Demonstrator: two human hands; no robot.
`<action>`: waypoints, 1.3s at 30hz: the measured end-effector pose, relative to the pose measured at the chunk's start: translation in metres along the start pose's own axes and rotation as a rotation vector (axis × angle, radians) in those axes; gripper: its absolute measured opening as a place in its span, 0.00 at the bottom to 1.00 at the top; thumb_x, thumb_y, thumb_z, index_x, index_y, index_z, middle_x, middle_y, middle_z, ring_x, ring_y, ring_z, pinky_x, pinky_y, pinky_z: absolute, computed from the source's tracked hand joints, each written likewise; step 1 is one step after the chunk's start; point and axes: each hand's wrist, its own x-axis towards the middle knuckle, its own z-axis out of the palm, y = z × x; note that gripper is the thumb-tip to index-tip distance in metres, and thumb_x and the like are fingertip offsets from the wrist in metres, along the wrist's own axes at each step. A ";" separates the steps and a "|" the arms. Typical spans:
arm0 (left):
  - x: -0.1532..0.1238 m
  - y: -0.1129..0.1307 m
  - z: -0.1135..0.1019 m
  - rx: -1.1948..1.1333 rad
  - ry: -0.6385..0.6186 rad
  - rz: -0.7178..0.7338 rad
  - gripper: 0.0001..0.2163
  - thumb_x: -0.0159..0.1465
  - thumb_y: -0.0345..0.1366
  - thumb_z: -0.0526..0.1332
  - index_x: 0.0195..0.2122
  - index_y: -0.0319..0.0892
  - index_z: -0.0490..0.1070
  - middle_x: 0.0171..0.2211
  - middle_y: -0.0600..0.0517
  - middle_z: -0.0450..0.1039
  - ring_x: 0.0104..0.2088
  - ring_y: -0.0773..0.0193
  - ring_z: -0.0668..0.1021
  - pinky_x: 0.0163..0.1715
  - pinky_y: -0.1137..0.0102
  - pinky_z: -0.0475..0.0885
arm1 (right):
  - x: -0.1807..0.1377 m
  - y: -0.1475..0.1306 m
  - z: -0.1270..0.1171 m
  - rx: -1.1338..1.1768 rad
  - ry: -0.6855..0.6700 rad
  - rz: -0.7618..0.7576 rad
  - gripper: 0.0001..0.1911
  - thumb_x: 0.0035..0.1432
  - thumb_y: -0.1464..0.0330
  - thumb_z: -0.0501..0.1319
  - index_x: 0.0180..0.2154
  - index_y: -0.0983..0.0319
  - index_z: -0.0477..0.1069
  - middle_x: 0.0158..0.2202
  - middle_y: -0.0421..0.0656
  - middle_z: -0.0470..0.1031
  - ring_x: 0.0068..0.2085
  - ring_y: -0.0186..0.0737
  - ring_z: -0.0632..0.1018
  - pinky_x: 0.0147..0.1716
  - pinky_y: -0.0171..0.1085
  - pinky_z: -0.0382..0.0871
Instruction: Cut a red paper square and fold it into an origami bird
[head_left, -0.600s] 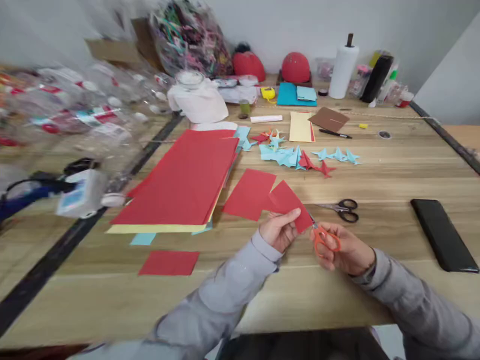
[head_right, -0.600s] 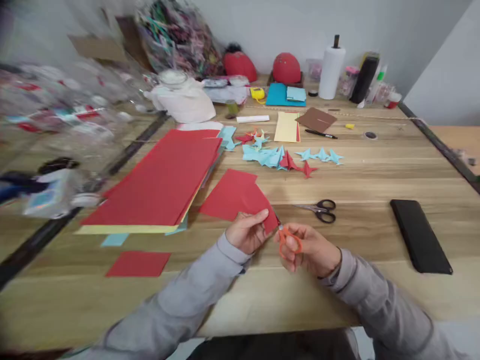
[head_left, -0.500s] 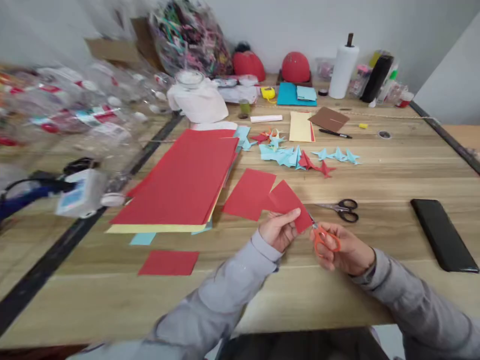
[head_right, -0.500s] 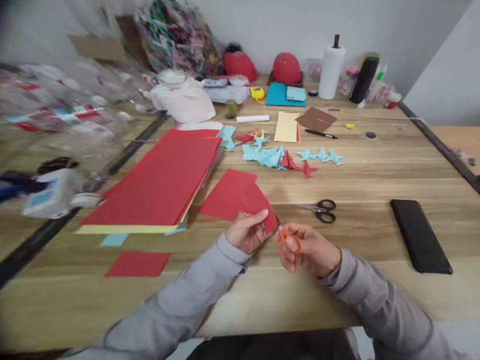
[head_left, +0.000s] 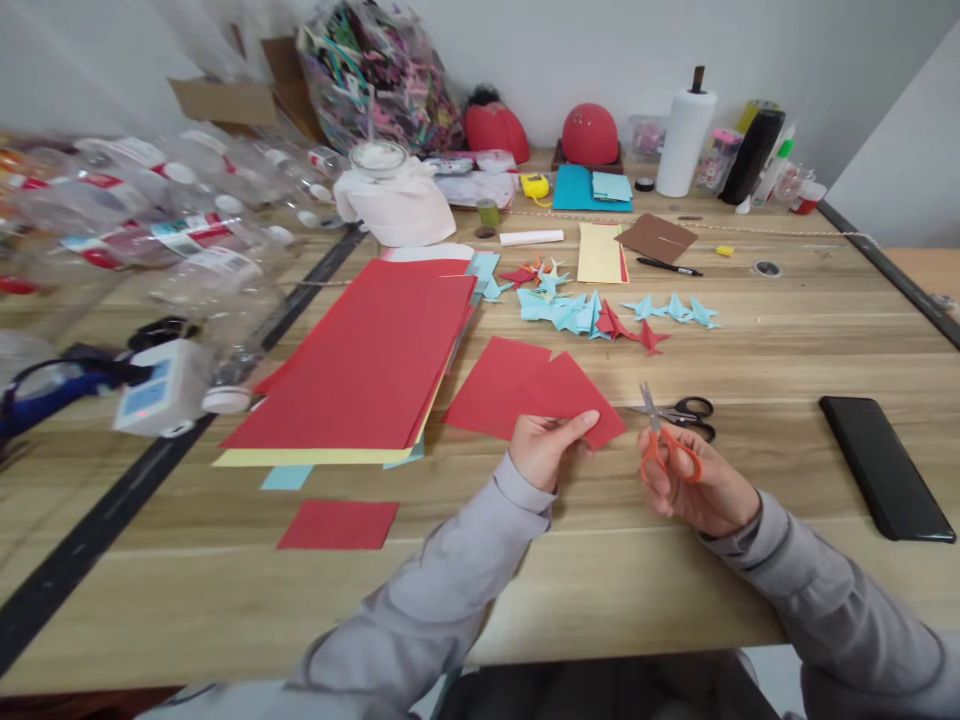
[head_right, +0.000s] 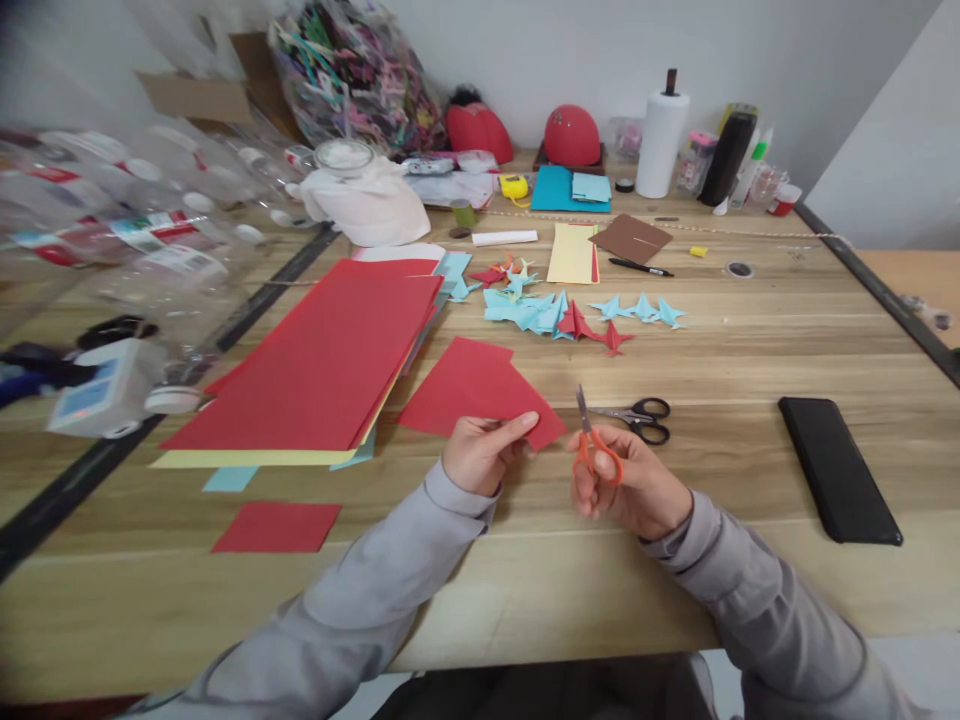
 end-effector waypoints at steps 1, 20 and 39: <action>0.001 0.000 -0.003 0.138 0.022 0.151 0.08 0.48 0.37 0.71 0.23 0.39 0.77 0.22 0.51 0.76 0.20 0.66 0.74 0.20 0.71 0.72 | 0.001 -0.001 0.000 -0.008 0.042 -0.020 0.19 0.46 0.60 0.71 0.38 0.62 0.72 0.22 0.38 0.74 0.21 0.31 0.75 0.18 0.27 0.65; -0.003 -0.007 -0.013 0.628 -0.047 0.745 0.16 0.62 0.40 0.61 0.51 0.47 0.74 0.58 0.44 0.65 0.46 0.59 0.76 0.46 0.64 0.72 | 0.013 0.005 -0.003 -0.319 0.426 -0.246 0.23 0.31 0.74 0.76 0.32 0.60 0.72 0.27 0.35 0.74 0.27 0.29 0.73 0.27 0.31 0.70; -0.010 0.004 0.009 0.033 -0.299 -0.058 0.25 0.45 0.36 0.73 0.41 0.40 0.64 0.35 0.49 0.78 0.28 0.62 0.79 0.22 0.70 0.77 | 0.010 -0.012 -0.007 -0.496 0.475 -0.390 0.22 0.33 0.73 0.75 0.34 0.61 0.73 0.28 0.38 0.76 0.29 0.33 0.75 0.31 0.34 0.72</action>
